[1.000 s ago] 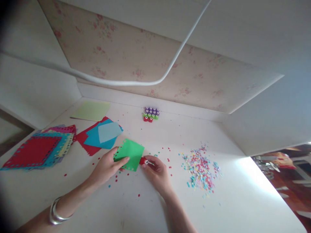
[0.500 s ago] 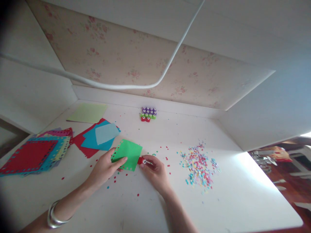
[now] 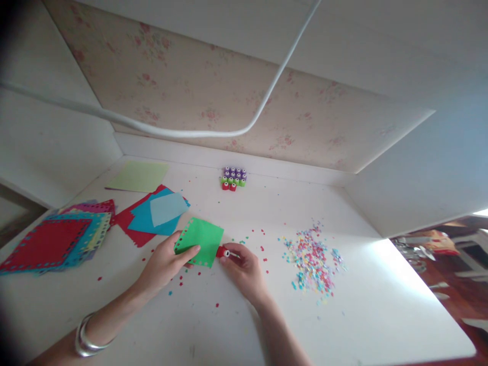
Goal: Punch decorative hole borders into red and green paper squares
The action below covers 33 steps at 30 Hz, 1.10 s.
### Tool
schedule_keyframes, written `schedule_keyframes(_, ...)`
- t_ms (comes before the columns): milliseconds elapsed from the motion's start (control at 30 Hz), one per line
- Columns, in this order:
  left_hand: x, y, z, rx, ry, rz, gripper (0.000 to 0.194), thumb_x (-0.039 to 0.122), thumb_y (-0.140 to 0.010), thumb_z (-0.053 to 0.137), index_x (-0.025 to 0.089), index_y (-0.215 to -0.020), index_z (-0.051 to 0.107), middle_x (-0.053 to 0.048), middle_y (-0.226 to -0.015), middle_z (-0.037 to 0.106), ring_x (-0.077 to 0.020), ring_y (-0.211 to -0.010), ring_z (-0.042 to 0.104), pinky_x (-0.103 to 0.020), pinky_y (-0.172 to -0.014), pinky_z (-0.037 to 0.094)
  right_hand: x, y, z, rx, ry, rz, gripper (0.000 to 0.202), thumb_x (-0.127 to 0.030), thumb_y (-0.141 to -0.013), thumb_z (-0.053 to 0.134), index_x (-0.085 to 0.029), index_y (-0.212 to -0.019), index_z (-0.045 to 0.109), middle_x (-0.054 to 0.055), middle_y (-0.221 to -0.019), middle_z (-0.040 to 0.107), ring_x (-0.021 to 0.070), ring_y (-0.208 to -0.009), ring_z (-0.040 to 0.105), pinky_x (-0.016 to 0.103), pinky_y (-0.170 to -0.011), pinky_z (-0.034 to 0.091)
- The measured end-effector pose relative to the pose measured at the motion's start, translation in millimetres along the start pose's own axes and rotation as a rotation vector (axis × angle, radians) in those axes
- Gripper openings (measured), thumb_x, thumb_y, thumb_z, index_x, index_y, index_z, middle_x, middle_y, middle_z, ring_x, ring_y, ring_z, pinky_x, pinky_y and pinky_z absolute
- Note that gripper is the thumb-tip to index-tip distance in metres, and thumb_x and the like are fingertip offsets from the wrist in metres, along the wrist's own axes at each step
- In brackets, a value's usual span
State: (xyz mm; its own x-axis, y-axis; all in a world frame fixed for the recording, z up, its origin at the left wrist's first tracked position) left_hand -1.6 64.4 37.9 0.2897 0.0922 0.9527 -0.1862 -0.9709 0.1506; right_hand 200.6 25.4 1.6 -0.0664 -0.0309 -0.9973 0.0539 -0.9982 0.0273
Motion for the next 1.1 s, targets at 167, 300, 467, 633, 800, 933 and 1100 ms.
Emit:
schedule_keyframes(167,-0.2,-0.2,-0.3,0.019,-0.075,0.047,0.026,0.042,-0.083,0.062,0.021,-0.098,0.059,-0.002,-0.092,0.074,-0.0224,-0.085,0.071,-0.03,-0.071,0.055,-2.4,-0.5,-0.4,0.004,0.017,-0.013,0.025,-0.034,-0.083,0.075,-0.025,-0.105,0.068,0.005,-0.108,0.071,0.0194,-0.096,0.068,0.035,-0.088,0.056)
schedule_keyframes(300,-1.3,0.5,0.7,0.016,-0.133,0.086,0.025,0.043,-0.086,0.06,0.022,-0.099,0.058,-0.001,-0.09,0.073,-0.0211,-0.082,0.071,-0.029,-0.07,0.053,-4.2,0.3,1.6,-0.01,0.067,-0.044,0.024,-0.033,-0.085,0.072,-0.024,-0.106,0.067,0.005,-0.108,0.07,0.0192,-0.098,0.067,0.035,-0.089,0.056)
schedule_keyframes(467,-0.7,1.2,0.4,0.071,-0.295,0.155,0.023,0.041,-0.086,0.059,0.022,-0.099,0.056,-0.001,-0.084,0.071,-0.0205,-0.075,0.069,-0.029,-0.067,0.051,-17.0,5.6,6.3,-0.003,0.407,-0.174,0.02,-0.032,-0.089,0.067,-0.023,-0.106,0.068,0.007,-0.103,0.07,0.0189,-0.088,0.067,0.034,-0.08,0.057)
schedule_keyframes(633,-4.4,0.6,5.8,0.092,-0.399,0.21,0.028,0.04,-0.088,0.058,0.02,-0.108,0.056,-0.006,-0.093,0.073,-0.0231,-0.084,0.07,-0.032,-0.072,0.052,-29.5,10.3,15.8,-0.074,0.69,-0.337,0.019,-0.028,-0.09,0.065,-0.026,-0.109,0.068,0.005,-0.105,0.071,0.0214,-0.099,0.063,0.039,-0.088,0.052)
schedule_keyframes(800,-14.6,3.3,19.0,0.067,-0.501,0.245,0.041,0.043,-0.091,0.055,0.016,-0.122,0.051,-0.012,-0.101,0.072,-0.0275,-0.092,0.071,-0.037,-0.077,0.055,-29.7,8.5,13.0,-0.054,0.724,-0.333,0.02,-0.03,-0.09,0.066,-0.026,-0.11,0.068,0.005,-0.108,0.07,0.0221,-0.102,0.061,0.038,-0.088,0.05)
schedule_keyframes(933,-4.4,9.1,20.3,0.12,-0.553,0.428,0.057,0.04,-0.094,0.053,0.013,-0.141,0.035,-0.019,-0.129,0.06,-0.029,-0.119,0.059,-0.042,-0.094,0.052,-27.8,8.8,-0.2,0.116,0.679,-0.252,0.019,-0.034,-0.096,0.056,-0.023,-0.101,0.071,0.006,-0.099,0.07,0.0201,-0.09,0.063,0.033,-0.077,0.05)
schedule_keyframes(1100,7.3,14.6,11.1,0.198,-0.707,0.557,0.054,0.035,-0.094,0.053,0.016,-0.142,0.04,-0.017,-0.138,0.052,-0.0306,-0.129,0.047,-0.048,-0.106,0.041,-24.6,8.6,1.2,0.127,0.738,-0.152,0.022,-0.037,-0.095,0.057,-0.023,-0.098,0.073,0.003,-0.084,0.067,0.017,-0.072,0.058,0.029,-0.064,0.045)
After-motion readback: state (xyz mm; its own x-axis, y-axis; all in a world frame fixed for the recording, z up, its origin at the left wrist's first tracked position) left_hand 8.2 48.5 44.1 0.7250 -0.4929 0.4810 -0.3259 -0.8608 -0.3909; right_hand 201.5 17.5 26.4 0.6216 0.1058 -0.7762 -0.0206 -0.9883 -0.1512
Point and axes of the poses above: each hand's wrist, its own y-axis away from the middle knuckle, its own z-axis out of the palm, x = y × z, the point moved 6 cm from there along -y, towards the middle knuckle
